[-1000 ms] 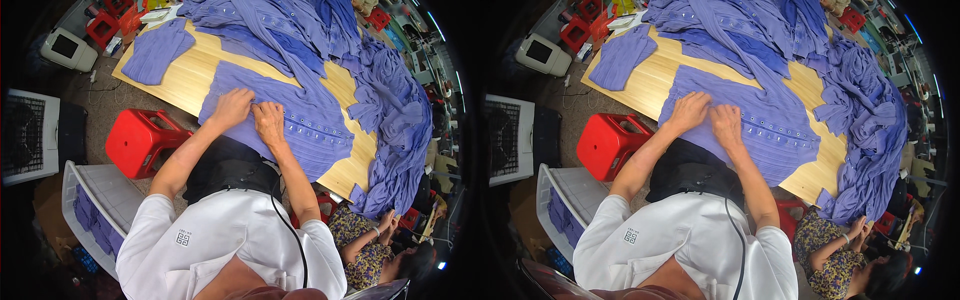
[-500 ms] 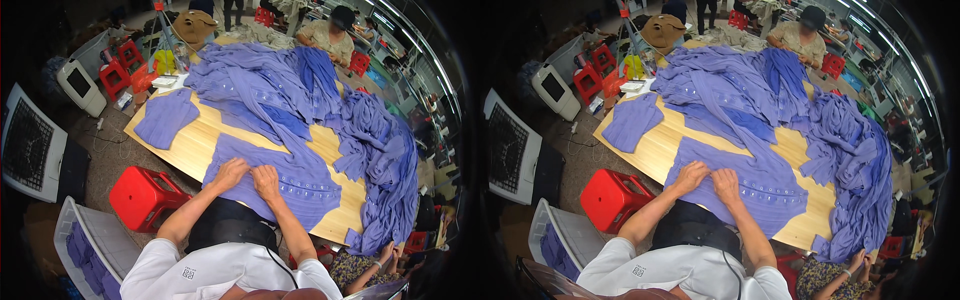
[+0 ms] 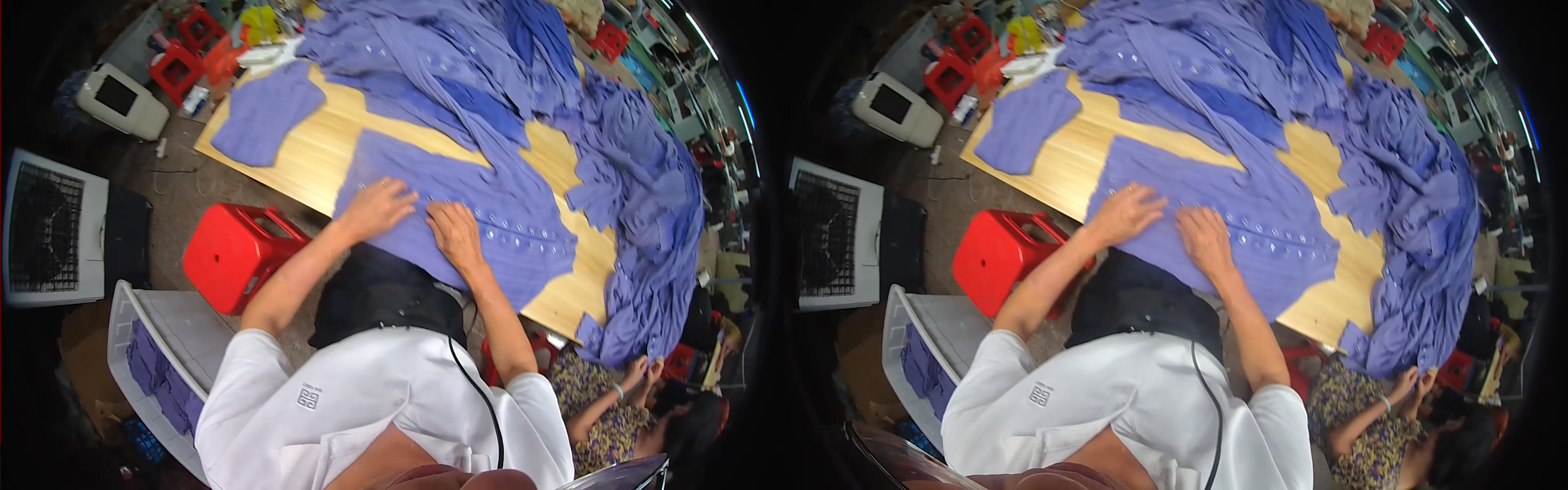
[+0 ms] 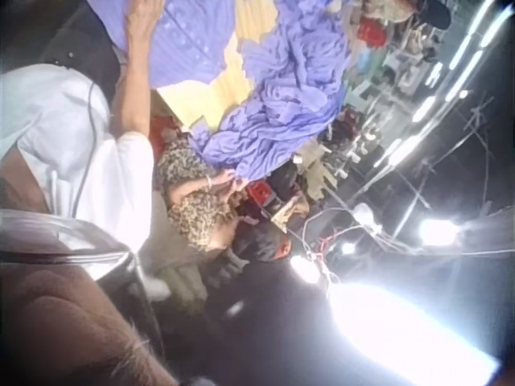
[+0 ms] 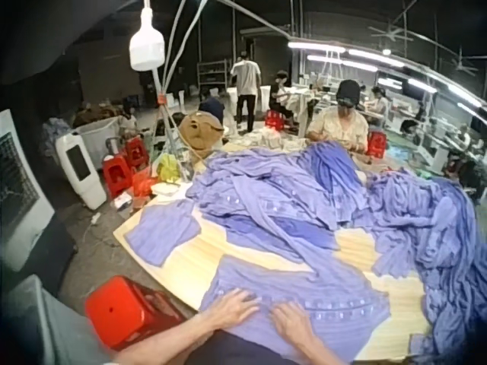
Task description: Folding and inspecting purple garments at a workshop table.
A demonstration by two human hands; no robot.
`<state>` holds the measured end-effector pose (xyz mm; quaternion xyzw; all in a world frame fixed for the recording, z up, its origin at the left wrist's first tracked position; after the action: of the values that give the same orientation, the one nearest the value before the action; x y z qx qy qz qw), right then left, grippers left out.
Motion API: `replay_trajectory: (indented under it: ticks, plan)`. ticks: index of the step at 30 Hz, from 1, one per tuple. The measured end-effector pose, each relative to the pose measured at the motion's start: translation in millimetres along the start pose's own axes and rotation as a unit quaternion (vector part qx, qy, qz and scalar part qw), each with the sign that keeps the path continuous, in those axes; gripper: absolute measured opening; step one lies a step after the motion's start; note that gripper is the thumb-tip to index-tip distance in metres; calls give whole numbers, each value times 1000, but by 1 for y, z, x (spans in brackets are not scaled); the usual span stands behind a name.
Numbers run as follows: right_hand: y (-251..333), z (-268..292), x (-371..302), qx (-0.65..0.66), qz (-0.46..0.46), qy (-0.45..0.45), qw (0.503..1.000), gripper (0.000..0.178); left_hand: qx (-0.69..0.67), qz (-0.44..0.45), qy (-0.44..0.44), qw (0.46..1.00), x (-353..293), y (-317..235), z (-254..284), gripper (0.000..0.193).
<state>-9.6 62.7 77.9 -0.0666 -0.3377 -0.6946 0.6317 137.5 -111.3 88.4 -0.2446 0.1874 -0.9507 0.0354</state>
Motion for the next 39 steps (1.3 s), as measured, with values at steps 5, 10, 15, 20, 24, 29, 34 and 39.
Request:
replay_trajectory:
  ticks: [5, 10, 15, 20, 24, 29, 34, 39]
  plan:
    - [2, -3, 7, 16, -56, -60, 996, 28, 95, 71, 35, 992, 33, -20, -19, 11]
    - [2, 4, 11, -31, -71, -50, 996, 20, 37, 76, -53, 995, 43, -32, -31, 11]
    - [-5, -1, 18, -94, -25, -28, 995, 11, 38, 70, -79, 994, 38, -27, -35, 15]
    - [-12, 2, 19, -71, -30, -38, 996, 12, 19, 80, -64, 995, 37, -24, -33, 13]
    - [-12, 1, 25, -84, -20, -66, 994, 12, -68, 73, -100, 990, 36, -16, -31, 8]
    - [-10, 3, 30, -97, 28, -107, 989, 7, -105, 71, -94, 987, 35, -14, -31, 7]
    - [-8, 3, 30, -108, 43, -91, 989, 5, -105, 50, -62, 991, 32, -10, -27, 9]
    - [-13, -1, 26, -61, 16, -61, 996, 6, -76, 89, -94, 989, 32, -13, -31, 8]
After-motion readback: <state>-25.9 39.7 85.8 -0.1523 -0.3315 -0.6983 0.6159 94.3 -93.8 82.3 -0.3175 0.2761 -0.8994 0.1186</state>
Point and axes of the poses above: each hand's wrist, its own x-axis towards the middle knuckle, its own z-axis out of the back of the hand, y = z × x, the point moved 2 cm from there along x, towards the middle knuckle, and after that the axes turned 1 degree about -y, right-handed, at the moved point
